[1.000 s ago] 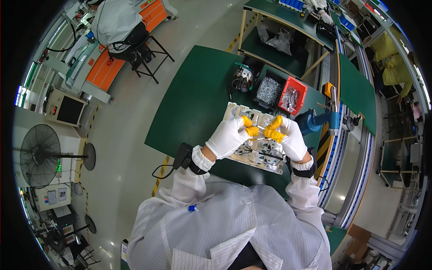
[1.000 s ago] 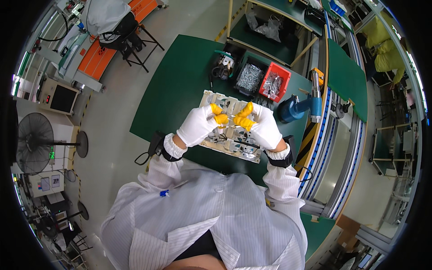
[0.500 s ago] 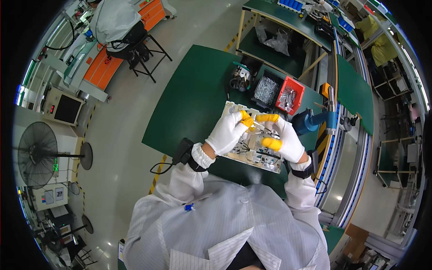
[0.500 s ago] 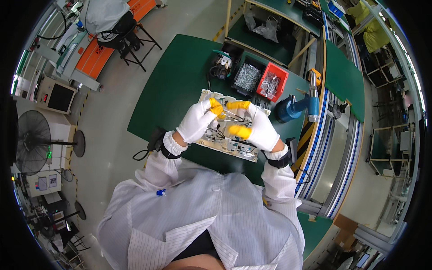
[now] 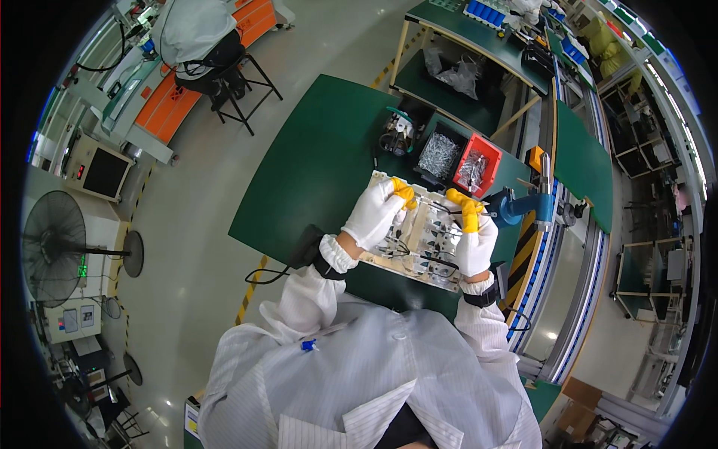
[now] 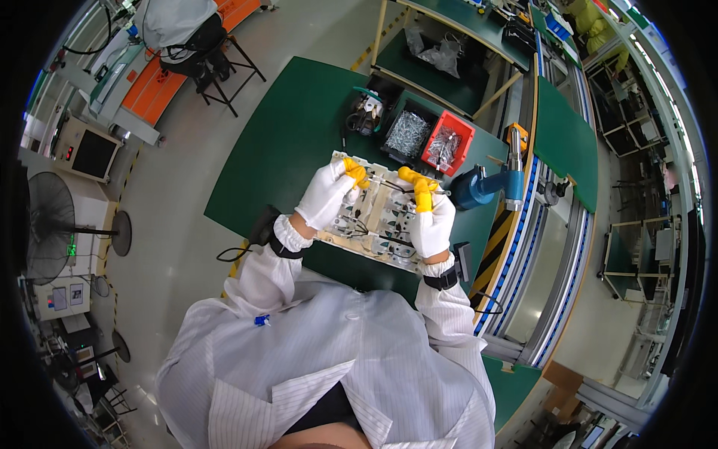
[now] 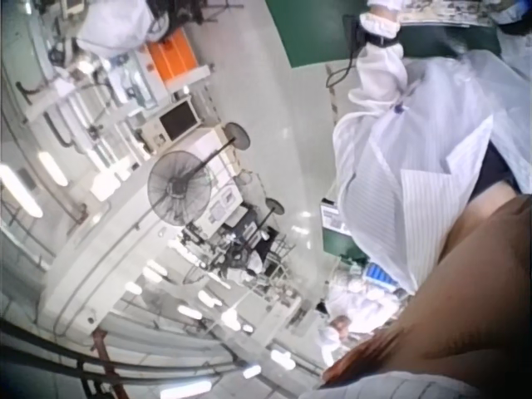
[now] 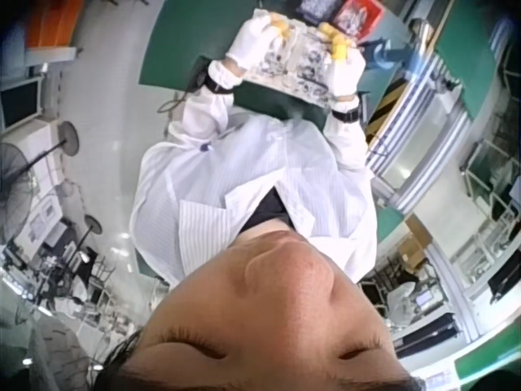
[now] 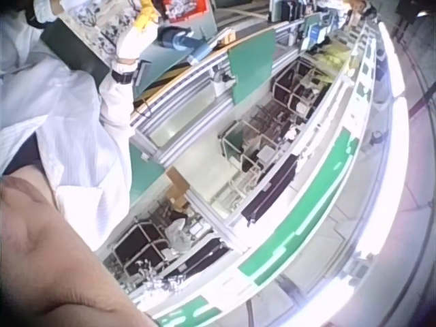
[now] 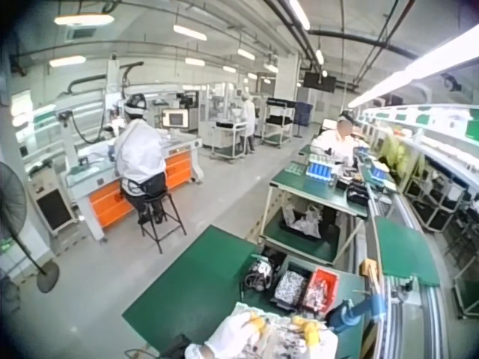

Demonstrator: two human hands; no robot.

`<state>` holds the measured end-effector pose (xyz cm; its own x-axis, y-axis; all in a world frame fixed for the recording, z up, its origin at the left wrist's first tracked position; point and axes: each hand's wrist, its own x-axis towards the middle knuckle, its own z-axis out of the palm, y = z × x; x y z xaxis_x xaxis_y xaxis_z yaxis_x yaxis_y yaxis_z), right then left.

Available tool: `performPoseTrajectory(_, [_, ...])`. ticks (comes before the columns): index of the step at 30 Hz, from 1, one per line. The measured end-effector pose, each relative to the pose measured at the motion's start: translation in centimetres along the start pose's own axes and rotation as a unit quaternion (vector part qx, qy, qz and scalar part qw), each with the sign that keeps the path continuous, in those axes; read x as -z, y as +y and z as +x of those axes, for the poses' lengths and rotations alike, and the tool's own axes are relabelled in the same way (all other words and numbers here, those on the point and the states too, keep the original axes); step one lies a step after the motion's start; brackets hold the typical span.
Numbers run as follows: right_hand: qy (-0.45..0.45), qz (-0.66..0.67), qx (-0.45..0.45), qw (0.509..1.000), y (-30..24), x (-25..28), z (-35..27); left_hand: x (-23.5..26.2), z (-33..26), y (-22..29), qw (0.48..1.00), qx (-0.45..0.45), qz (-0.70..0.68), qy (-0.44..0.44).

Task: The recorder is wiring and assembling electronic components on a panel using pliers and an electric screwdriver.

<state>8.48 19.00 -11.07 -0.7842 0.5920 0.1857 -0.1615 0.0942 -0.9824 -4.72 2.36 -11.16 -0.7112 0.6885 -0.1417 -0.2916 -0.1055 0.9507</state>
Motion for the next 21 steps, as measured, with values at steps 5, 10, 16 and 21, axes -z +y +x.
performPoseTrajectory(5, [-0.002,0.043,-0.018,0.999,-0.2,0.5,0.4,0.0,-0.4,0.9,0.995,-0.039,0.097,-0.004])
performPoseTrajectory(10, [-0.089,-0.037,-0.136,0.986,-1.7,0.8,1.5,0.7,-0.5,1.2,0.988,-0.056,0.143,-0.019])
performPoseTrajectory(16, [-0.188,-0.11,-0.08,0.973,-2.8,0.1,2.3,0.9,-0.6,1.3,0.976,-0.08,0.201,-0.014])
performPoseTrajectory(21, [-0.212,-0.131,-0.16,0.955,-3.3,0.1,3.2,1.6,-0.5,0.5,0.941,-0.161,0.297,-0.014])
